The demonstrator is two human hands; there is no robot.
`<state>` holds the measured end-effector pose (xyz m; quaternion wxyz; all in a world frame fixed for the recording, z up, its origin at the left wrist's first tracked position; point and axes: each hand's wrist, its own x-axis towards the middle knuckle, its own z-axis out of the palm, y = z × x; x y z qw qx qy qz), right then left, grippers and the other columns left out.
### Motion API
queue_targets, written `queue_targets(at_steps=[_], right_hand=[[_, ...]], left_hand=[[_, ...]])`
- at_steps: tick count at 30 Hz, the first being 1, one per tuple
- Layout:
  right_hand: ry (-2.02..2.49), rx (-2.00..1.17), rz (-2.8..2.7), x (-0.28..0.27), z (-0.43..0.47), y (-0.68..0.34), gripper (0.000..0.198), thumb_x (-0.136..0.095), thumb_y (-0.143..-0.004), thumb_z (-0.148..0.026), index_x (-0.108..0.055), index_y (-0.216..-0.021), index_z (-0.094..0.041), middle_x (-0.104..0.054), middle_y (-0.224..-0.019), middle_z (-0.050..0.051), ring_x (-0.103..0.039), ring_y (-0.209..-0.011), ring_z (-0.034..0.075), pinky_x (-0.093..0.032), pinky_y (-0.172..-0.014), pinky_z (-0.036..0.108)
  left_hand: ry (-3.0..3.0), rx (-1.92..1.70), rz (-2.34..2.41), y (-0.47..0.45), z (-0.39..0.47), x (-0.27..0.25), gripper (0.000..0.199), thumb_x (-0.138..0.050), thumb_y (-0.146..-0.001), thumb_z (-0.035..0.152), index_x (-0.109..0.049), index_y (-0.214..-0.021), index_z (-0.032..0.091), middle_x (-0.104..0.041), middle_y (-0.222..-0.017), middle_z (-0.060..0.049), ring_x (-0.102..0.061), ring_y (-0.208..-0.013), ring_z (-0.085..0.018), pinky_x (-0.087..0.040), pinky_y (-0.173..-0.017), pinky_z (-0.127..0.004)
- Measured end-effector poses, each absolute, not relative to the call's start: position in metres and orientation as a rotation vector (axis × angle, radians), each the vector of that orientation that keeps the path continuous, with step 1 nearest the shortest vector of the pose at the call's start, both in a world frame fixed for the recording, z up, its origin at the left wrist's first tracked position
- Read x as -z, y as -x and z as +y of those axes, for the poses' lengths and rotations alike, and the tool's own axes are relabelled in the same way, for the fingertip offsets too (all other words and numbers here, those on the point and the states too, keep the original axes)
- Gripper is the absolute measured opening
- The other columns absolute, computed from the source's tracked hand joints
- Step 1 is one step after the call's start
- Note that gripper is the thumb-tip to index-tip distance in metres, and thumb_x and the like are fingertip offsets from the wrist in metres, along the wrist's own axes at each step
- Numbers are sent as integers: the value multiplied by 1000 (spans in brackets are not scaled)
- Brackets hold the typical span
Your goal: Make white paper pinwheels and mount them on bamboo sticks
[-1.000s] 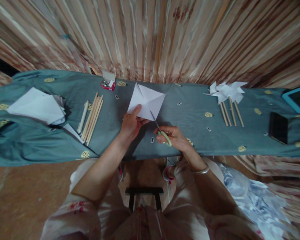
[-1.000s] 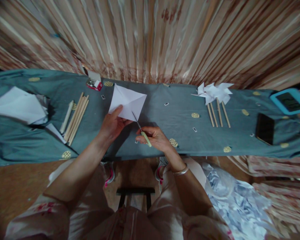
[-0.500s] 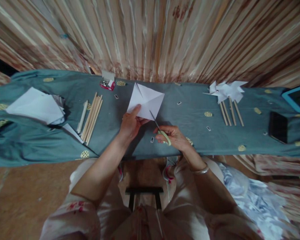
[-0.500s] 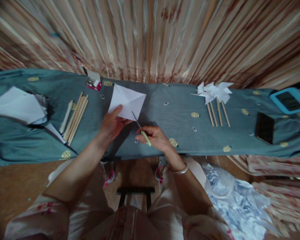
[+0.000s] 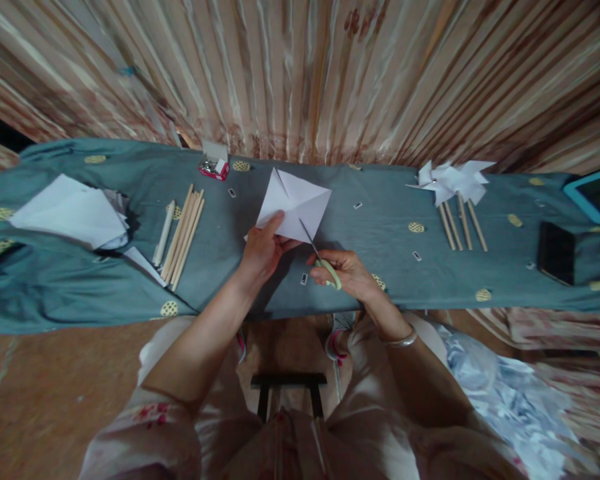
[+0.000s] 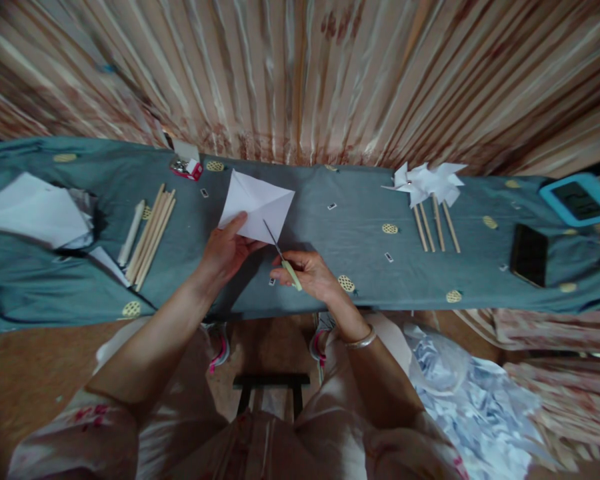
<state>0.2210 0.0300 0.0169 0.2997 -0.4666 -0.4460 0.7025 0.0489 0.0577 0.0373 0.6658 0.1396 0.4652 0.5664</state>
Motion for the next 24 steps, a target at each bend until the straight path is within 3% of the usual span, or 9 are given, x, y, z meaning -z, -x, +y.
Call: queue_targets(at_steps=[6,17,24], right_hand=[[1232,-1857,-1199,-18,30,-221,48,-96,-45,-45,-71,-77,-20,-66,-58,-6,-60,-50,9,-52,-51,21],[1206,-1830,-1252,-14,30,-222,46,-94,-51,-47,-71,-80,-19,-64,-57,-6,-59,-51,9,-50,-51,21],[1240,-1830,-1204,-17,30,-221,46,-95,-47,-45,-71,-76,-19,-62,-53,-7,-56,-48,8,-47,-48,20]], left_hand=[[-342,-1262,1069,-50,56,-34,16,-57,-93,17,-65,-81,21,-71,-71,1,-67,-60,-15,-57,-61,-30],[-350,-1266,1077,-51,54,-34,12,-58,-92,18,-66,-84,22,-72,-71,1,-67,-59,-14,-57,-61,-28],[-349,-1248,1083,-51,54,-32,16,-56,-92,19,-66,-80,22,-71,-69,1,-67,-60,-15,-58,-62,-30]])
